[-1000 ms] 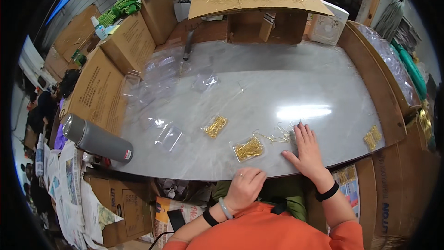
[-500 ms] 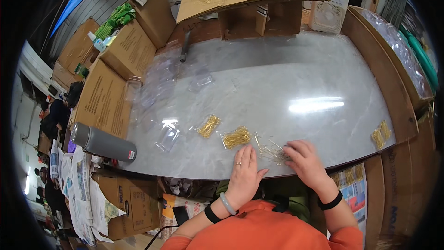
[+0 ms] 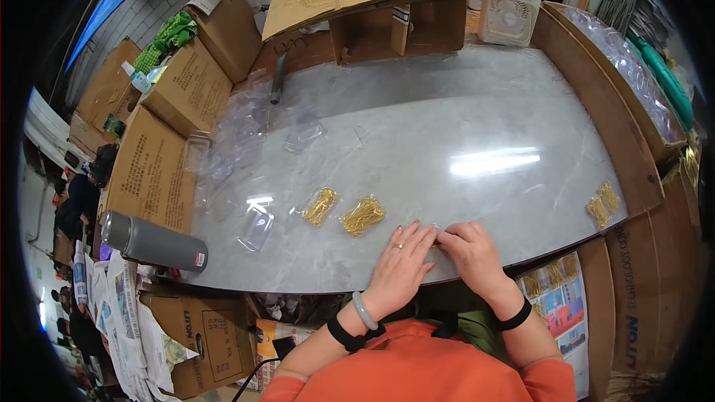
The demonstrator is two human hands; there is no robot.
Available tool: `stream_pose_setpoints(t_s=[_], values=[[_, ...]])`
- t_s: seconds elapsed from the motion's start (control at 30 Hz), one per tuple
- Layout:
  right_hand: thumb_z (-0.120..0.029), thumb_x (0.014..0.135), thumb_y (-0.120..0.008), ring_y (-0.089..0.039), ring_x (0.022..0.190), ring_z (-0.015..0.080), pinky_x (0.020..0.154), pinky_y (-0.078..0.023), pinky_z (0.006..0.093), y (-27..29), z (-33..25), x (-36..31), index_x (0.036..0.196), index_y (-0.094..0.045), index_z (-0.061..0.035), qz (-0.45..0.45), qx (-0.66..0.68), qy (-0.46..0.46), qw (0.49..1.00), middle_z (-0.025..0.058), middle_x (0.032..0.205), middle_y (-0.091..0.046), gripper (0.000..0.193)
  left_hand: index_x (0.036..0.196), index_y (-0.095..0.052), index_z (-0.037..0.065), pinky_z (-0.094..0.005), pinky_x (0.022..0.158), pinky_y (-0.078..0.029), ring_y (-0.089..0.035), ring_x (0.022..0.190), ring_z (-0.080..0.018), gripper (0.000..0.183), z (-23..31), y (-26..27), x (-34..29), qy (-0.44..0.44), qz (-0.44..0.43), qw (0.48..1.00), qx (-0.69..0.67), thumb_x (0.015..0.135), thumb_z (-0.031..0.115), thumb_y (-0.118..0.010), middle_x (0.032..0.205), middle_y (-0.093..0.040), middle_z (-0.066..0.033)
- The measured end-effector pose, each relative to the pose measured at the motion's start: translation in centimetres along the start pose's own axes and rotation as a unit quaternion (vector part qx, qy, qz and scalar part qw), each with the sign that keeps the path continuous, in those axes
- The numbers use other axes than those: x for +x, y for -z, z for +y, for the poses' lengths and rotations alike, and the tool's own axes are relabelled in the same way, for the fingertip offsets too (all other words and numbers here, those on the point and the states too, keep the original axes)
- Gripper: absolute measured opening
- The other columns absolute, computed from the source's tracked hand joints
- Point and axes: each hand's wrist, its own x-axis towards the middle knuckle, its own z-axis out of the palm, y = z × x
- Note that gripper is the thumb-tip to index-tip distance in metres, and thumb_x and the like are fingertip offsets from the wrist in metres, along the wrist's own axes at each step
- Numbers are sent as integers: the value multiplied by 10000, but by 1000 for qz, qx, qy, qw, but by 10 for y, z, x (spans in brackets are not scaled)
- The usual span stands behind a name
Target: Sorting and bagging small gold-colored metal wires at a workstation.
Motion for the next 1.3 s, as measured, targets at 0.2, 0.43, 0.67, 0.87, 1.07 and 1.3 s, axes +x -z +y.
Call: stream_pose_setpoints(t_s=[0.2, 0.43, 0.67, 0.87, 1.07, 1.3], values=[[-169, 770, -820, -557, 1069, 316, 900, -459, 429, 22, -24, 10, 1120, -669, -74, -44, -42, -9, 998, 86, 1143, -624, 393, 1447, -489, -2, -520, 1180, -349, -493, 1361, -369, 569, -11, 8, -4, -38, 5, 996, -84, 911, 52, -669, 1444, -530, -187], [-188, 763, -831, -547, 1049, 337, 920, -447, 424, 6, -18, -5, 1128, -650, -77, -72, -45, -43, 995, 111, 1092, -601, 422, 1534, -370, -13, -496, 1219, -286, -365, 1465, -382, 654, -10, -1, -12, 53, 24, 976, -210, 934, 52, -621, 1550, -399, -238], [-175, 790, -817, -558, 1002, 326, 884, -452, 426, 14, -46, 2, 1132, -654, -85, -9, -73, -21, 997, 95, 1107, -604, 389, 1580, -267, -5, -503, 1247, -215, -205, 1541, -402, 773, -30, 38, -30, -4, -83, 990, -111, 916, 73, -655, 1626, -281, -212], [-130, 817, -785, -582, 982, 310, 875, -470, 408, -7, -31, -4, 1150, -672, -72, -27, -40, -23, 999, 113, 1085, -630, 356, 1511, -394, 18, -547, 1222, -261, -297, 1491, -433, 696, -27, 34, -9, -42, -93, 994, -34, 899, 104, -712, 1564, -374, -183], [12, 870, -678, -594, 1081, 354, 929, -498, 421, -7, -28, 1, 1170, -656, -22, 12, 93, -101, 990, 154, 1176, -620, 303, 1354, -543, 1, -559, 1160, -351, -444, 1356, -460, 537, -6, -4, -2, 36, 44, 997, -41, 870, 102, -754, 1325, -494, -213], [155, 846, -447, -536, 1303, 387, 1092, -451, 406, -17, -49, -8, 1404, -498, 25, 35, 176, -150, 972, 227, 1462, -479, 576, 1235, -573, -42, -531, 1116, -406, -435, 1344, -493, 404, 3, -17, 5, 36, 110, 993, 25, 884, 76, -736, 1316, -474, -273]])
